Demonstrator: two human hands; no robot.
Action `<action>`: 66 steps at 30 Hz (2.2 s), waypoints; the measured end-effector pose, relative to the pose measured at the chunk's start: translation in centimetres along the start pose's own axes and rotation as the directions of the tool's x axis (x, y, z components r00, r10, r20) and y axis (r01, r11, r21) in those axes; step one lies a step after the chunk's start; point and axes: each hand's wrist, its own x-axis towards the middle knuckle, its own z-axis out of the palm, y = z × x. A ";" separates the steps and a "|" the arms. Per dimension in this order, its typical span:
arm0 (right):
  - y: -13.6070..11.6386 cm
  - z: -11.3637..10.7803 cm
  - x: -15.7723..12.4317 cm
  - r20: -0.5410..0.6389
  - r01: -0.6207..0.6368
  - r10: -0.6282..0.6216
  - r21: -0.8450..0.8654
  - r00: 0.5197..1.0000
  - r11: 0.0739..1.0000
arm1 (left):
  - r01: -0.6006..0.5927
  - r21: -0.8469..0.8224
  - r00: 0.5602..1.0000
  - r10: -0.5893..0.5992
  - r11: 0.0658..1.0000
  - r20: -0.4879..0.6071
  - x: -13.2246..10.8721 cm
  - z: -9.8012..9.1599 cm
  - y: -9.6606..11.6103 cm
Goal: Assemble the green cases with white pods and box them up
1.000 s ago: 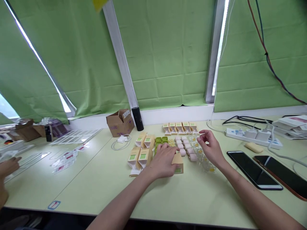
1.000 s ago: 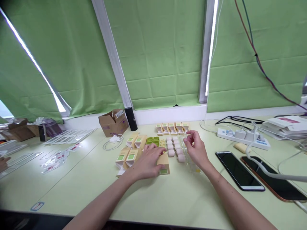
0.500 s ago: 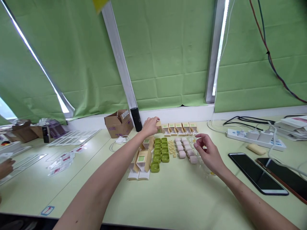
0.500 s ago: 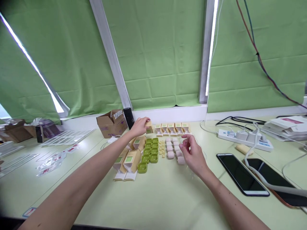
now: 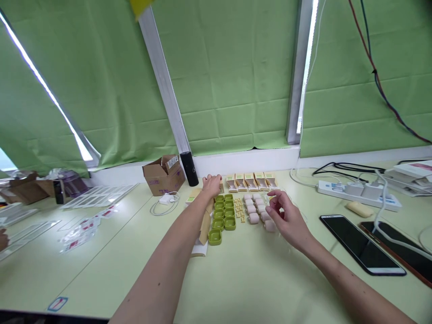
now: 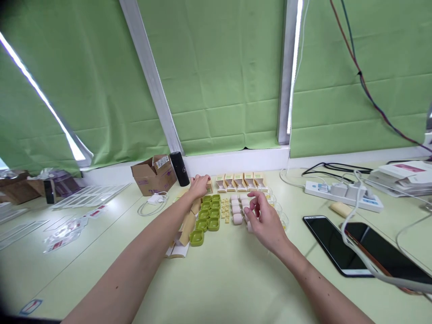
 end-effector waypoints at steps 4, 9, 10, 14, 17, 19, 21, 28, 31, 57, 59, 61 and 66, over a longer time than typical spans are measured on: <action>-0.4 0.1 -0.2 -0.004 0.004 -0.004 0.011 1.000 1.000 | -0.005 0.041 0.999 0.007 0.999 -0.048 -1.1 -0.8 0.5; -0.6 0.4 -0.3 0.008 0.006 -0.006 0.007 1.000 1.000 | -0.035 0.054 0.999 0.034 0.998 0.029 -2.3 -1.3 2.4; -0.6 0.4 -0.3 0.011 0.005 -0.005 -0.001 1.000 1.000 | -0.035 0.054 0.998 0.032 0.998 0.052 -2.4 -1.3 2.8; -0.4 0.4 -0.3 0.015 0.002 -0.001 -0.028 1.000 1.000 | -0.006 0.049 0.993 0.000 0.999 0.119 -2.3 -0.8 3.5; -0.3 0.4 -0.3 0.014 -0.007 0.007 -0.038 1.000 0.999 | 0.019 0.039 0.987 -0.025 0.999 0.160 -1.8 -0.4 3.1; -0.2 0.4 -0.3 0.022 -0.013 0.014 -0.043 1.000 0.999 | 0.038 0.031 0.984 -0.043 0.999 0.175 -1.3 -0.2 2.8; -0.2 0.5 -0.4 0.039 -0.017 0.019 -0.052 0.999 0.998 | 0.058 0.021 0.981 -0.061 0.998 0.182 -0.8 0.0 2.4; -0.9 1.6 -1.3 0.142 -0.029 0.046 -0.115 0.989 0.993 | 0.109 0.003 0.981 -0.108 0.994 0.163 1.0 0.9 1.9; -1.6 2.9 -2.2 0.240 -0.004 0.036 -0.135 0.970 0.991 | 0.109 0.014 0.986 -0.110 0.994 0.125 1.5 1.1 1.7; -0.5 6.5 -4.6 0.528 0.343 -0.037 -0.496 0.849 0.798 | -0.114 -0.170 0.954 0.060 0.979 -0.292 -11.6 -4.5 2.3; -0.6 6.6 -4.7 0.529 0.371 -0.048 -0.525 0.848 0.766 | -0.147 -0.186 0.934 0.075 0.972 -0.350 -15.0 -4.4 2.0; -0.8 6.8 -4.5 0.534 0.395 -0.051 -0.555 0.844 0.732 | -0.161 -0.168 0.922 0.087 0.973 -0.378 -18.0 -4.3 1.8; -1.6 7.5 -3.8 0.574 0.436 -0.013 -0.605 0.818 0.666 | -0.206 -0.149 0.947 0.159 0.967 -0.278 -23.1 -3.9 1.7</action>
